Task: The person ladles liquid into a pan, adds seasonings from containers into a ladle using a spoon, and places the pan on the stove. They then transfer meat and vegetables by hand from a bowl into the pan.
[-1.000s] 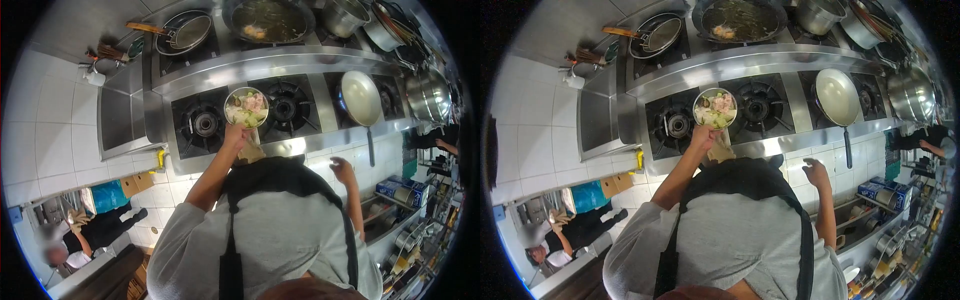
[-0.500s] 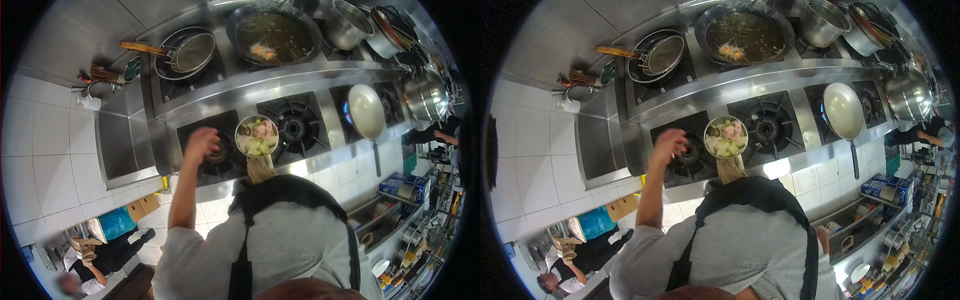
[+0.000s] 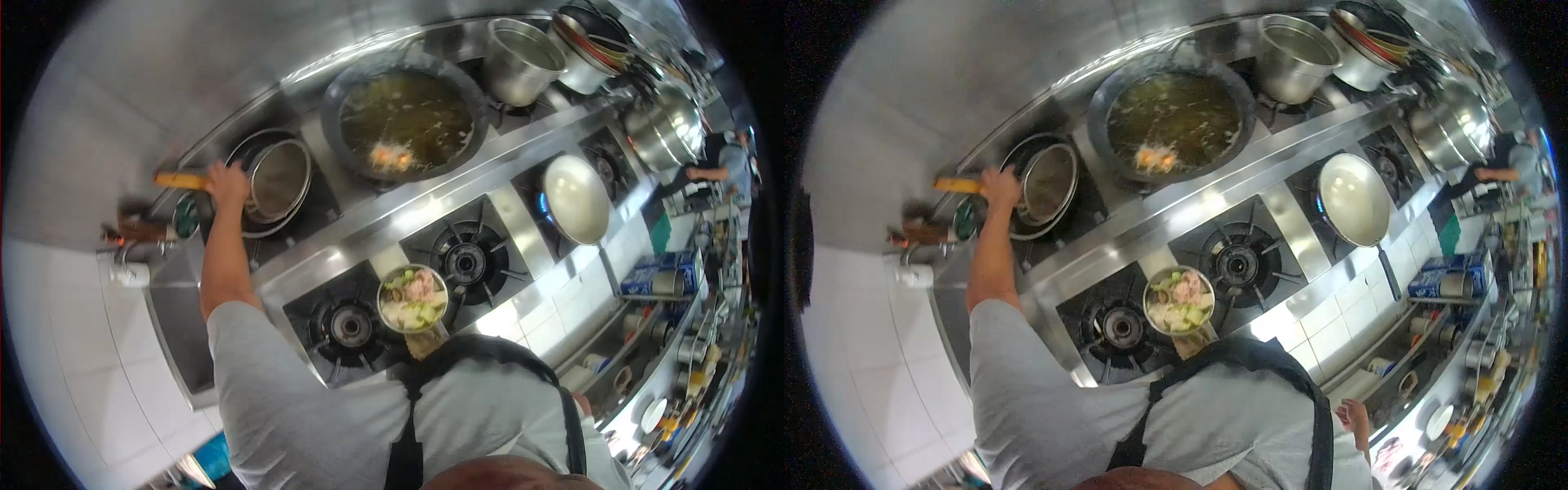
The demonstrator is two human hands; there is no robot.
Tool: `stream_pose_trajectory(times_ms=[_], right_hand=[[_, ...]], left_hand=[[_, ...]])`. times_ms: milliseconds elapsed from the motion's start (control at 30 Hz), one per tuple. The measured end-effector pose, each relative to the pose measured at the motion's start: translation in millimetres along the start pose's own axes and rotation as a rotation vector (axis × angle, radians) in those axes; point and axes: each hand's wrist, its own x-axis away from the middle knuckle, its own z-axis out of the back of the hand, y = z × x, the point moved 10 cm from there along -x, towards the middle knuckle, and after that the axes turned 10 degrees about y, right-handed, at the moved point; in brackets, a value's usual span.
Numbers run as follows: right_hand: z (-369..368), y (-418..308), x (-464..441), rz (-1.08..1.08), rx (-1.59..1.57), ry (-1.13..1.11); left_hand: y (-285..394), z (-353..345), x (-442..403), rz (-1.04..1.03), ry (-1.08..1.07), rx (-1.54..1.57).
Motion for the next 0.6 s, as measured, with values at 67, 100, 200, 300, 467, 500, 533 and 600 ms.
stream_pose_trajectory(times_ms=[67, 100, 200, 300, 467, 500, 533, 600], right_hand=[[-1, 30, -8, -0.03, 0.038, -0.026], [-3, 42, -9, -0.042, 0.054, -0.038], [-15, 66, -11, -0.062, 0.103, -0.082], [-36, 77, -20, -0.069, 0.123, -0.124], [-63, -16, -37, 0.393, 0.296, -0.268], [-75, -30, -40, 0.502, 0.329, -0.306], [-83, -36, -48, 0.506, 0.349, -0.321], [-101, -51, -73, 0.615, 0.333, -0.378]], left_hand=[[1, -4, -11, -0.075, 0.011, -0.18], [5, -5, -16, -0.1, 0.011, -0.177], [7, -9, -27, -0.129, -0.043, -0.302], [2, -11, -32, -0.155, -0.121, -0.334], [4, 66, -26, -0.224, -0.193, -0.377], [-6, 80, -24, -0.206, -0.196, -0.387], [-16, 92, -25, -0.227, -0.185, -0.327], [-45, 108, -9, -0.232, -0.176, -0.28]])
